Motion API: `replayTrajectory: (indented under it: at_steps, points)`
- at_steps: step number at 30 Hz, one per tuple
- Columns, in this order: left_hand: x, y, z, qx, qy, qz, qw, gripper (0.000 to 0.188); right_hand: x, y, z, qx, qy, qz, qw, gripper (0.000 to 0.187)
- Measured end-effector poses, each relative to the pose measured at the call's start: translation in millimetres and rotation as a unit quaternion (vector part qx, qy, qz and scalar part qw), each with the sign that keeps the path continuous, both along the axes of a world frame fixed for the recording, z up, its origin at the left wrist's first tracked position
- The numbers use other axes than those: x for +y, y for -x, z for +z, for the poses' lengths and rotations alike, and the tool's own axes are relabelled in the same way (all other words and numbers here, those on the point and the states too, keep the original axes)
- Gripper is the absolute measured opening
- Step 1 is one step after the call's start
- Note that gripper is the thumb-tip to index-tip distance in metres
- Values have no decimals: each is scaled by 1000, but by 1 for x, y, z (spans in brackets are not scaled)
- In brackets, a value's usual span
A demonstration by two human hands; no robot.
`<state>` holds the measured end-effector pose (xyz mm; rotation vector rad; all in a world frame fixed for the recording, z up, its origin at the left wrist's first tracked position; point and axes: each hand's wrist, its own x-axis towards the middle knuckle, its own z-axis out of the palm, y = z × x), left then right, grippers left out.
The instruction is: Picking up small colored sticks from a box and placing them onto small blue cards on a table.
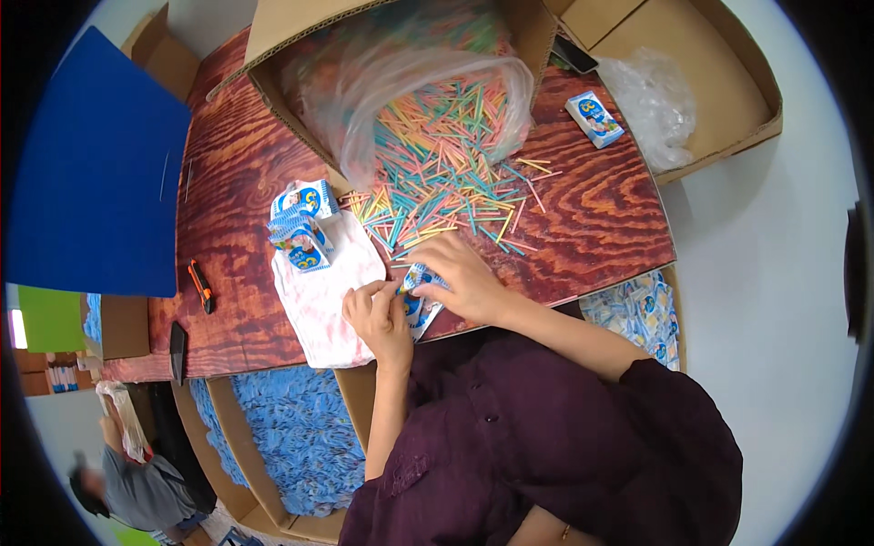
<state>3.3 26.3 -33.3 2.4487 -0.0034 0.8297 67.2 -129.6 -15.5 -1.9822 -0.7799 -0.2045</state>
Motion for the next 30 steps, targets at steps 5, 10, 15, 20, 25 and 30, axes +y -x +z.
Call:
replayTrajectory:
  at_steps: [5, 10, 15, 20, 25, 30]
  points:
    - [-3, 3, 22, 77, 203, -35, 976, 9, 0, -4, 12, 30, -26, 30, 999, 9]
    - [-1, 1, 23, 67, 213, -111, 968, 5, -8, 1, 20, 26, -1, 26, 999, 12]
    - [1, -10, 3, 78, 155, -96, 980, 2, -2, -2, 0, 16, 3, -10, 1000, 13]
    - [14, 4, -8, 108, 224, -81, 965, 3, -23, -22, -9, 13, 42, 14, 999, 16]
    - [13, 8, -2, 25, 285, -61, 956, 5, -35, -57, 11, -145, 164, -90, 972, 17]
    - [8, 13, 10, 101, 480, -37, 871, 10, -17, -45, 5, -84, 230, 5, 970, 30]
